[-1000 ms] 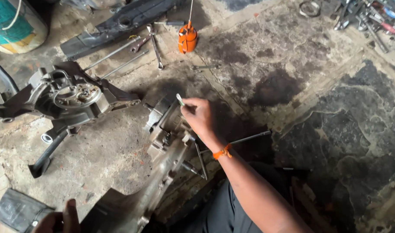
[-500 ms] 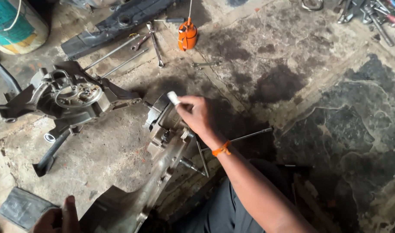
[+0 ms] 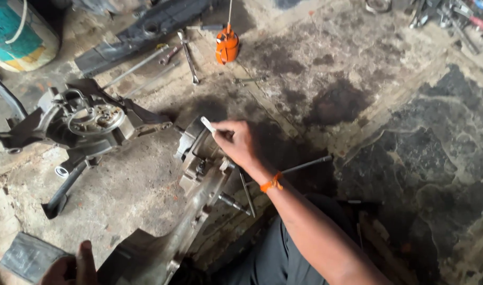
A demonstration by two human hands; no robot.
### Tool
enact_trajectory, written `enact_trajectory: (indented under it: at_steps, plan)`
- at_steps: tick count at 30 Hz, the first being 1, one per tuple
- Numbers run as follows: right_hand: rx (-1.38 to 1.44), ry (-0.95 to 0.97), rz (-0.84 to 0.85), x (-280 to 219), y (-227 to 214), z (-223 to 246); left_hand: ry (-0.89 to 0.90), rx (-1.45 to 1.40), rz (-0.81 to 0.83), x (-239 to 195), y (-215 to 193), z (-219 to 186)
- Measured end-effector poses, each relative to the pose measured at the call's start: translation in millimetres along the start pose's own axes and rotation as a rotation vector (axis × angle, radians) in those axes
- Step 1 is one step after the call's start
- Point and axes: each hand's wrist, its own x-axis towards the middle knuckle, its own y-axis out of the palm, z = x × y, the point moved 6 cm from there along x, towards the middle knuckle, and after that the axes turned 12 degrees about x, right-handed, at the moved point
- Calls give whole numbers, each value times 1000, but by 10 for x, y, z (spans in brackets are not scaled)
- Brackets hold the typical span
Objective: The person sits on the floor of a motorcycle repair shop working on a scooter engine crankcase. They first use a T-handle socket wrench to loosen and remove bolts from the crankcase halves, then pick up a flat file and repeatedly file the mating surface of the crankcase, steadying the casting with the other hand.
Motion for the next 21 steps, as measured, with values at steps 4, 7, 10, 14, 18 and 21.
enact_trajectory:
  at_steps: [4,7,10,14,18,21]
  plan:
    - [-126,16,-227,-29,-81,-195,88,-17,-40,-80,-66,-21]
    - [145,157,8,40,14,-111,-42,22,27,-87,-130,-193]
    - [-70,-17,-194,-8,-94,-209,-27,-62,14,-152,-165,-211]
    - [138,-34,-57,80,-48,-166,-11,-13,14,-123,-255,-361]
    - [52,88,-187,74,-49,-327,28,47,57,-153,-326,-375]
    - [279,50,49,67,13,-309,34,31,42,-94,-243,-297]
